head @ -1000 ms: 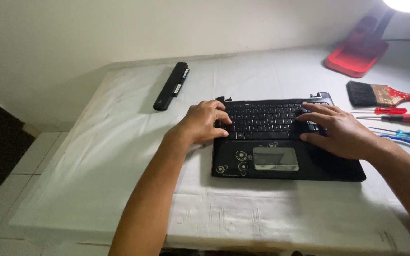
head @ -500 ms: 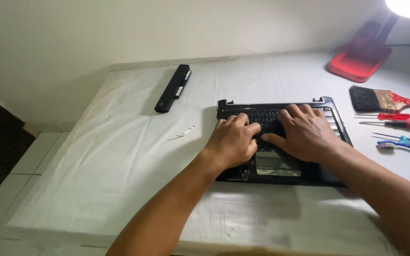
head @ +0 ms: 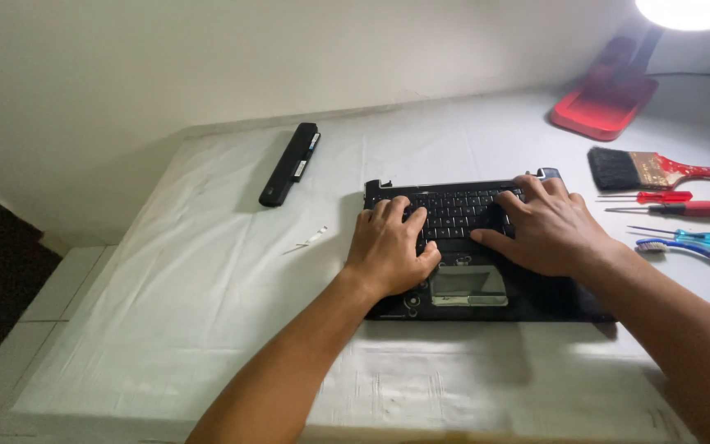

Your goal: Assembling a laptop by fastening internal components with a screwdriver, cleaning parts with a brush, and installing the keyboard.

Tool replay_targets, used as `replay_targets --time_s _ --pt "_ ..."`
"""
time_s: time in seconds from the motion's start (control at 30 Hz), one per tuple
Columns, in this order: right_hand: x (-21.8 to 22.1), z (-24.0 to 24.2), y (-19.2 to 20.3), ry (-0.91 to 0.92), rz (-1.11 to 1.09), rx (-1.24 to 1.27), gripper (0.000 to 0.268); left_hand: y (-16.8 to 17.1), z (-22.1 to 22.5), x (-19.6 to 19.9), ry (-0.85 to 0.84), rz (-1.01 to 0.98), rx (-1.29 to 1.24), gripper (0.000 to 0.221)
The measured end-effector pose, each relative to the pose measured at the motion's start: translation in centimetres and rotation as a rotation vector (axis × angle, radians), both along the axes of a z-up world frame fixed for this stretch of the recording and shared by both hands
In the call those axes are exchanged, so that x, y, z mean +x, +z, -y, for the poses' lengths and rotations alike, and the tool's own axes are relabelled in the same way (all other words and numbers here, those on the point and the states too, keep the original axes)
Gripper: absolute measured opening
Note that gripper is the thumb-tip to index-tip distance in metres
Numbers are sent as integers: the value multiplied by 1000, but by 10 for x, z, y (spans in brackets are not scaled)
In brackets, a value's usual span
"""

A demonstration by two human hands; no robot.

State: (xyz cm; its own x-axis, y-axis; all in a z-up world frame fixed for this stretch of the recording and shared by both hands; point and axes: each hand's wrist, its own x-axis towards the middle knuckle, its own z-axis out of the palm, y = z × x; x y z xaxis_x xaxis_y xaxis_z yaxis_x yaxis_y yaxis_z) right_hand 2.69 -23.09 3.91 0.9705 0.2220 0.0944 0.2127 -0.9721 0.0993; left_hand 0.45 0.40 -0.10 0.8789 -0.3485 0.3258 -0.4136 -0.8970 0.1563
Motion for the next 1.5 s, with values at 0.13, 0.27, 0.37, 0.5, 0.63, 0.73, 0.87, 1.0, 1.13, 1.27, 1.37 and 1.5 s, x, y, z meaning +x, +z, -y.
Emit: replay_targets --time_s 0.13,0.27,0.37,0.5,0.63,0.73,0.87,1.0,1.13,1.27,1.37,1.5 --pt "-3 6 -6 66 -14 30 76 0 0 -1 14 15 -32 62" --pt "9 10 -22 158 1 108 72 -4 -1 6 12 -25 -19 67" --pt "1 -1 -14 293 5 189 62 -3 -2 8 -4 -44 -36 68" --pt "14 -4 -34 426 35 188 45 0 -2 4 4 39 -3 61" --pt "11 -5 -34 458 67 171 45 1 -2 4 21 -47 9 66" --pt "0 -17 -18 473 37 173 51 15 -1 -6 19 -34 20 63" --pt "11 -26 -25 517 -13 157 48 -7 0 9 32 -23 76 66" --pt "16 -30 -29 523 20 206 46 7 2 1 17 -79 78 61" --pt "8 -29 -24 473 -33 182 57 4 2 2 10 -80 91 64" --pt "-17 -27 -4 237 -88 14 69 11 1 -4 20 -123 105 60" --pt "-18 -14 -8 102 -124 64 82 1 0 0 13 -118 120 64" --pt "-7 -1 -6 68 -109 -41 83 8 0 -1 3 -128 111 61"
